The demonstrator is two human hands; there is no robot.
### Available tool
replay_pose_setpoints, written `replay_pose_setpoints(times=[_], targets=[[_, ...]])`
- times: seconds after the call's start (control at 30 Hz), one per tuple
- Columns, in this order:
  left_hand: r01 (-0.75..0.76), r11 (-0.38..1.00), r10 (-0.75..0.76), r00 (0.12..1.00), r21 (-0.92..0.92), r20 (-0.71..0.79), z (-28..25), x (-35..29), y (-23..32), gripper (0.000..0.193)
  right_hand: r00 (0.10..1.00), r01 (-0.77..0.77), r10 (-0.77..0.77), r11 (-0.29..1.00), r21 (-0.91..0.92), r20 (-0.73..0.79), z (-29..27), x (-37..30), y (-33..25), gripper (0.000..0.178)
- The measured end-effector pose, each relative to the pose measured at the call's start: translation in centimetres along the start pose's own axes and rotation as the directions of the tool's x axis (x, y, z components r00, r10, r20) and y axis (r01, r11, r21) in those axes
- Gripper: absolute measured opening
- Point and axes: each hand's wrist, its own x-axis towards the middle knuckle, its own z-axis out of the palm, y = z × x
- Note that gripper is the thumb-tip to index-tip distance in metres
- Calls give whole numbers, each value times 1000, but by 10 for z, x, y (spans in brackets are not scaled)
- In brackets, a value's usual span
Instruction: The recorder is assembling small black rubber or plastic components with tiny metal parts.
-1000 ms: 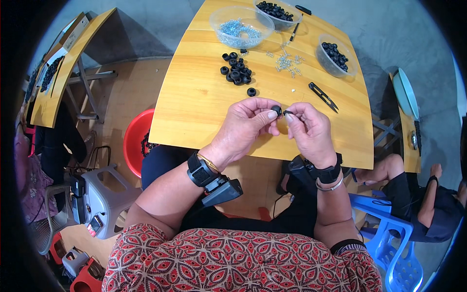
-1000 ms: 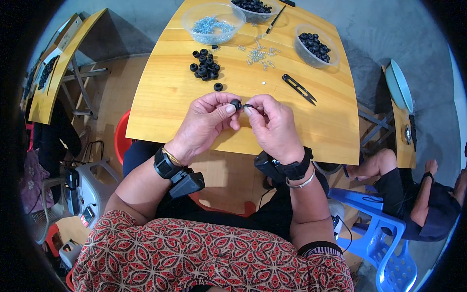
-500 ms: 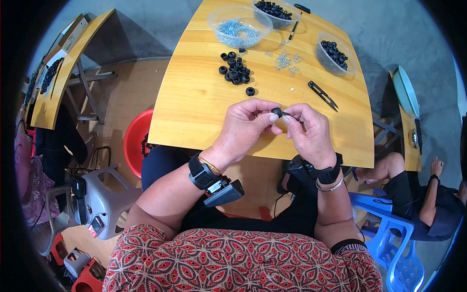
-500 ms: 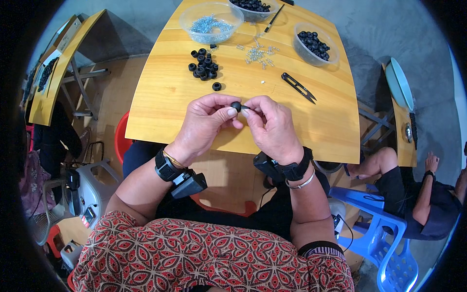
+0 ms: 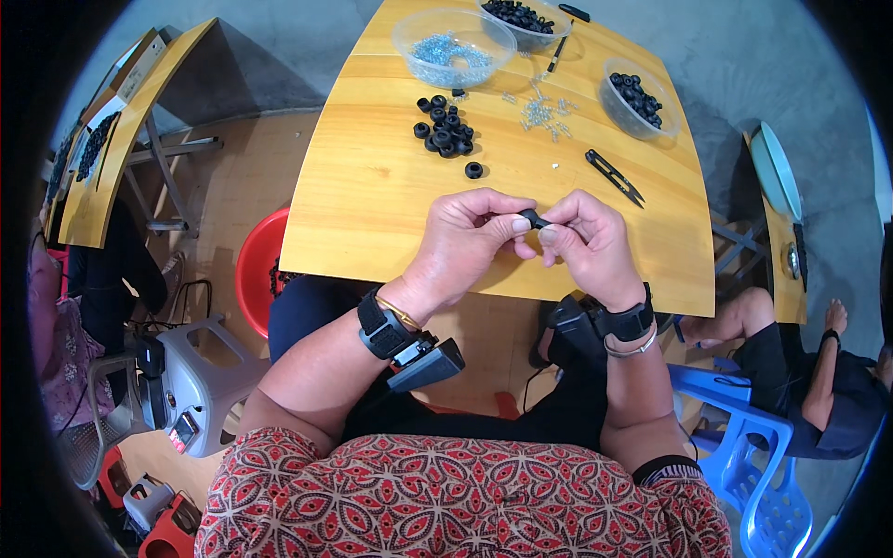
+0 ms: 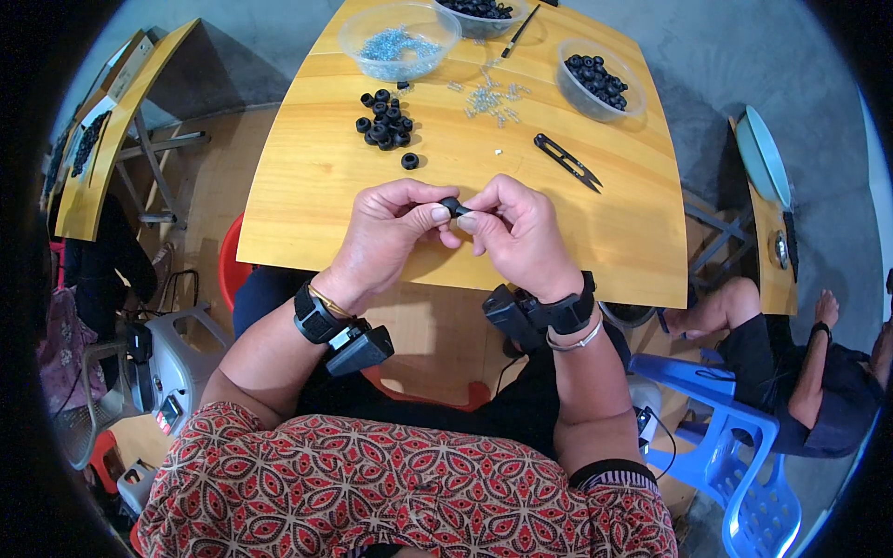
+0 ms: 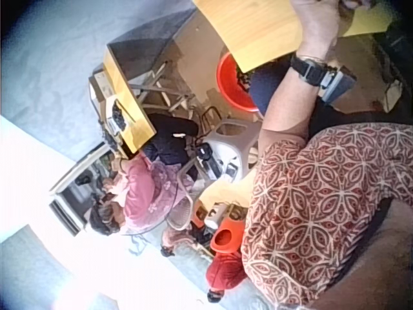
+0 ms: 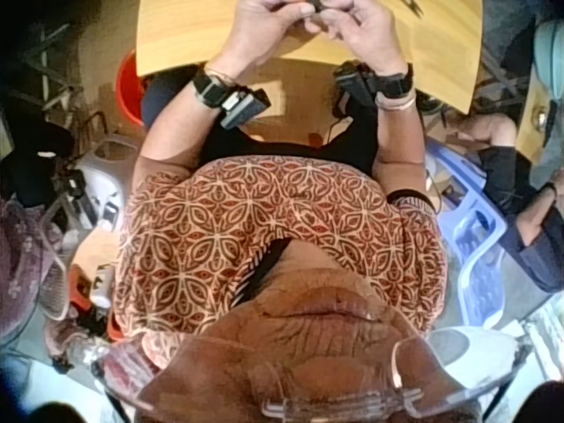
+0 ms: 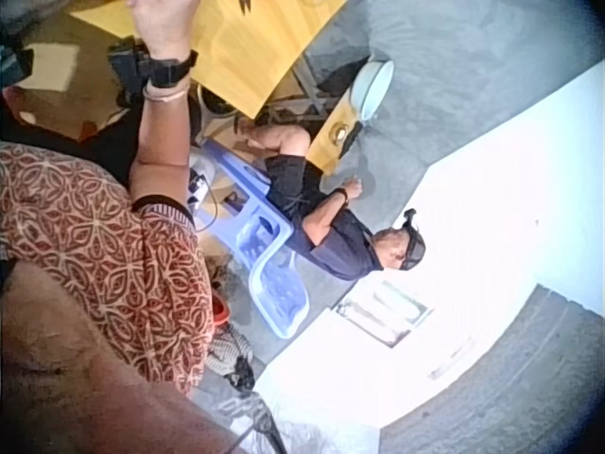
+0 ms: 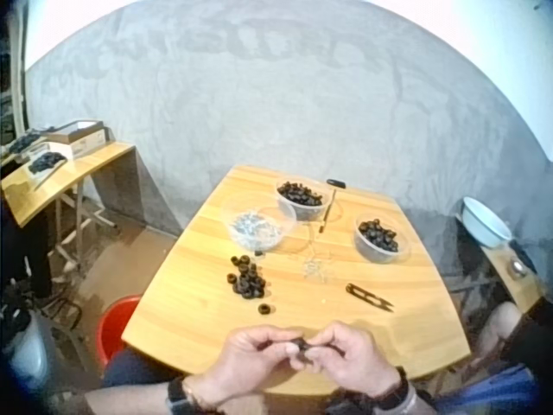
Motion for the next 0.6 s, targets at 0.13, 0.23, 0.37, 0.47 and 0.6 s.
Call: replay_pose_setpoints(times=[0.13,0.23,0.37,0.47,0.6], targets=[[-5,1000,4,1000,16,30,0,-1,2,16,998,-13,9,998,59,59,-5,1,2,9],[-21,1000,20,999,17,42,0,-1,2,16,996,-28,18,993,115,85,-6,2,3,11],[-50,997,47,998,55,50,-1,-2,3,15,989,-107,80,968,228,122,-7,3,4,12],[-63,996,60,997,58,48,0,-1,2,15,987,-136,109,956,262,116,-6,2,7,13],[-31,999,29,998,36,57,-1,-1,3,15,992,-85,64,974,210,106,-6,2,8,13]])
